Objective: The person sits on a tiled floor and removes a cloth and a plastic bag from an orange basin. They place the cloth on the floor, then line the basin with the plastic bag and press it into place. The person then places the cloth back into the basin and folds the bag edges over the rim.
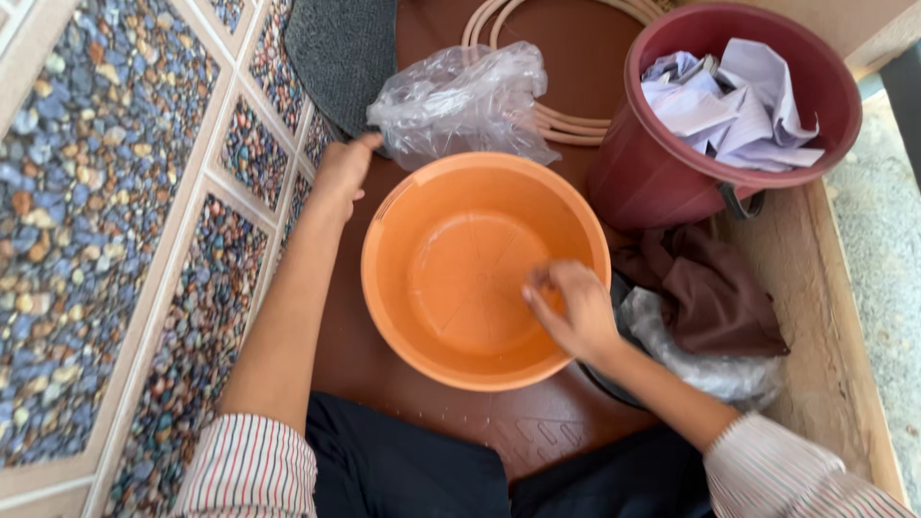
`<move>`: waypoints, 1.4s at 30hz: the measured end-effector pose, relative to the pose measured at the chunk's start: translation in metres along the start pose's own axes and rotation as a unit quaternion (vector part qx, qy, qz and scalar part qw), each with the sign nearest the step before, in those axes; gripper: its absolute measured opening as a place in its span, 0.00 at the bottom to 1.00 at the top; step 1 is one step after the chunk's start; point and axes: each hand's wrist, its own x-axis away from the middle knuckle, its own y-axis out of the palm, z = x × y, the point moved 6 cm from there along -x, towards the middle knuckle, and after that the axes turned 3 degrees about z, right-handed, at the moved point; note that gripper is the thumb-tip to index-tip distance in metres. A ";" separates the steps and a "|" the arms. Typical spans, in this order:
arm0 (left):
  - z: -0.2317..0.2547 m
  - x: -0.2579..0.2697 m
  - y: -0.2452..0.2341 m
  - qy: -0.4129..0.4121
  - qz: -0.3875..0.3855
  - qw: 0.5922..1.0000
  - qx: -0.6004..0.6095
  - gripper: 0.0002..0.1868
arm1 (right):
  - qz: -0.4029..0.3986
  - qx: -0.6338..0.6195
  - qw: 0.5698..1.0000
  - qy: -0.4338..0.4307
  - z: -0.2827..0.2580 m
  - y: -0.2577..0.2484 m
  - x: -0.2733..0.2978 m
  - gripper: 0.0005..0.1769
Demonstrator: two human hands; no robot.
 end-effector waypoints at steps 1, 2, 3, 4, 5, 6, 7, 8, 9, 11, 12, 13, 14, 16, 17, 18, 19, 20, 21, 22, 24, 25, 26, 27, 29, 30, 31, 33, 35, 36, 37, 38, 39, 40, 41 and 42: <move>0.004 -0.012 0.000 -0.023 0.006 0.999 0.046 0.38 | 0.004 0.005 1.000 0.021 0.015 0.007 -0.017 0.15; 0.007 -0.025 0.002 -0.046 0.012 0.995 0.092 0.40 | 0.009 0.010 0.999 0.043 0.031 0.016 -0.038 0.16; 0.008 -0.038 0.009 -0.086 0.003 0.989 0.120 0.41 | 0.028 -0.007 0.998 0.052 0.046 0.024 -0.062 0.17; 0.008 -0.050 0.016 -0.127 -0.005 0.981 0.148 0.43 | 0.048 -0.023 0.997 0.062 0.060 0.032 -0.087 0.18; 0.009 -0.062 0.020 -0.164 -0.012 0.971 0.174 0.45 | 0.064 -0.038 0.993 0.091 0.075 0.041 -0.114 0.17; 0.010 -0.073 0.026 -0.162 -0.005 0.969 0.189 0.46 | 0.080 -0.054 0.988 0.120 0.090 0.047 -0.140 0.17; 0.006 -0.082 0.033 -0.163 0.005 0.966 0.201 0.47 | 0.106 -0.095 0.983 0.114 0.098 0.054 -0.162 0.18; 0.003 -0.091 0.035 -0.163 0.015 0.963 0.213 0.48 | 0.131 -0.136 0.976 0.109 0.106 0.059 -0.181 0.18; 0.000 -0.100 0.038 -0.160 0.008 0.965 0.209 0.48 | 0.122 -0.202 0.955 0.179 0.121 0.069 -0.197 0.20; -0.006 -0.116 0.046 -0.156 -0.009 0.968 0.199 0.47 | 0.101 -0.326 0.885 0.316 0.144 0.096 -0.221 0.25; -0.010 -0.123 0.051 -0.164 -0.005 0.959 0.229 0.46 | 0.083 -0.322 0.877 0.346 0.151 0.102 -0.232 0.27; -0.014 -0.130 0.055 -0.174 0.000 0.951 0.256 0.46 | 0.064 -0.321 0.867 0.377 0.155 0.111 -0.241 0.30; -0.018 -0.135 0.059 -0.183 0.006 0.941 0.284 0.45 | 0.045 -0.319 0.855 0.407 0.158 0.120 -0.246 0.33; -0.018 -0.148 0.065 -0.142 -0.027 0.947 0.288 0.38 | 0.027 -0.325 0.838 0.438 0.160 0.129 -0.253 0.37; -0.017 -0.153 0.069 -0.122 -0.043 0.948 0.292 0.35 | 0.017 -0.326 0.829 0.454 0.162 0.131 -0.255 0.40; -0.016 -0.157 0.072 -0.111 -0.046 0.951 0.285 0.32 | 0.023 -0.344 0.817 0.462 0.163 0.132 -0.256 0.42; -0.013 -0.161 0.074 -0.098 -0.049 0.955 0.277 0.28 | 0.029 -0.362 0.805 0.470 0.164 0.133 -0.257 0.44; -0.011 -0.161 0.076 -0.085 -0.051 0.958 0.270 0.25 | 0.035 -0.381 0.791 0.477 0.164 0.134 -0.256 0.47; -0.004 -0.160 0.078 -0.070 -0.065 0.959 0.268 0.23 | 0.036 -0.390 0.790 0.472 0.163 0.134 -0.259 0.47; 0.001 -0.155 0.079 -0.056 -0.079 0.959 0.266 0.20 | 0.036 -0.400 0.788 0.467 0.160 0.134 -0.261 0.47; 0.015 -0.139 0.088 -0.026 -0.105 0.956 0.273 0.17 | 0.054 -0.423 0.779 0.459 0.160 0.132 -0.264 0.45; 0.023 -0.129 0.093 -0.012 -0.116 0.953 0.281 0.16 | 0.070 -0.438 0.771 0.458 0.161 0.130 -0.264 0.42; 0.032 -0.119 0.097 0.002 -0.126 0.949 0.288 0.15 | 0.087 -0.453 0.761 0.456 0.163 0.129 -0.264 0.40; 0.040 -0.109 0.099 0.015 -0.132 0.946 0.296 0.15 | 0.105 -0.454 0.760 0.454 0.165 0.126 -0.263 0.35; 0.057 -0.088 0.098 0.044 -0.142 0.939 0.311 0.17 | 0.138 -0.456 0.755 0.450 0.165 0.122 -0.265 0.27; 0.065 -0.078 0.095 0.053 -0.139 0.939 0.309 0.19 | 0.146 -0.468 0.764 0.420 0.162 0.115 -0.268 0.22; 0.073 -0.068 0.092 0.062 -0.134 0.940 0.308 0.21 | 0.153 -0.479 0.771 0.390 0.159 0.106 -0.269 0.17; 0.088 -0.048 0.086 0.078 -0.122 0.942 0.303 0.26 | 0.163 -0.501 0.777 0.344 0.148 0.090 -0.267 0.12; 0.101 -0.028 0.080 0.093 -0.106 0.945 0.296 0.32 | 0.169 -0.522 0.775 0.315 0.135 0.070 -0.261 0.10; 0.108 -0.017 0.078 0.108 -0.101 0.941 0.303 0.33 | 0.172 -0.536 0.768 0.304 0.127 0.062 -0.257 0.11; 0.113 -0.005 0.076 0.122 -0.096 0.938 0.309 0.35 | 0.176 -0.551 0.761 0.294 0.118 0.053 -0.250 0.13; 0.117 0.008 0.074 0.136 -0.091 0.935 0.316 0.36 | 0.179 -0.565 0.754 0.284 0.107 0.043 -0.244 0.14; 0.122 0.022 0.073 0.144 -0.089 0.932 0.321 0.36 | 0.186 -0.568 0.750 0.284 0.097 0.032 -0.236 0.15; 0.125 0.036 0.071 0.153 -0.087 0.929 0.327 0.36 | 0.193 -0.571 0.745 0.285 0.086 0.022 -0.226 0.16; 0.129 0.051 0.068 0.162 -0.083 0.925 0.332 0.37 | 0.199 -0.575 0.741 0.285 0.074 0.013 -0.216 0.17; 0.132 0.065 0.066 0.167 -0.087 0.921 0.342 0.37 | 0.206 -0.579 0.739 0.274 0.062 0.003 -0.207 0.18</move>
